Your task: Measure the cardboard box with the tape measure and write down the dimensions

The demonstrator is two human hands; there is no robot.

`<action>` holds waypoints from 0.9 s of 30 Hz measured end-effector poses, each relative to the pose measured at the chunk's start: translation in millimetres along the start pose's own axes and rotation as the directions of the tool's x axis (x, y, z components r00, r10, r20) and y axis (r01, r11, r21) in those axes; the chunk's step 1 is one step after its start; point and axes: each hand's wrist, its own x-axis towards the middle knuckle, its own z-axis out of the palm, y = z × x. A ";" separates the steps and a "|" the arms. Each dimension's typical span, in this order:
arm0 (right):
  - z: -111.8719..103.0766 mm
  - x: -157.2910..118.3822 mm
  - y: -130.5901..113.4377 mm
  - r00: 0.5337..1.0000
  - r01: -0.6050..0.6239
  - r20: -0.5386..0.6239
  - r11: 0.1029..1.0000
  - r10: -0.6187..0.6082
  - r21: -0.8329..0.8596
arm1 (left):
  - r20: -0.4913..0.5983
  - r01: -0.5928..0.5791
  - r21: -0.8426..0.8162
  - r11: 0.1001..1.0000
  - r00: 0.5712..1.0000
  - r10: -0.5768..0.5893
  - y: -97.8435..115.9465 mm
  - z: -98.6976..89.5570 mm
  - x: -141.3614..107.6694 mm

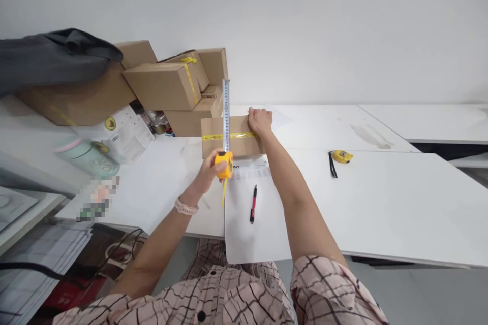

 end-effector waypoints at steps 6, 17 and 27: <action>8.4 12.4 5.6 0.998 -0.054 -0.024 0.990 0.057 0.130 | 0.015 0.128 -0.058 0.990 0.992 -0.127 -60.4 39.0 -23.8; 1.6 10.2 1.3 1.000 -0.023 0.019 0.994 0.021 0.109 | 0.011 0.191 -0.120 0.974 0.982 -0.191 -81.4 70.8 -36.4; 7.0 8.5 -0.4 0.999 -0.001 -0.046 1.000 0.002 0.022 | -0.045 0.214 0.022 0.977 0.976 -0.213 -95.2 71.5 -37.5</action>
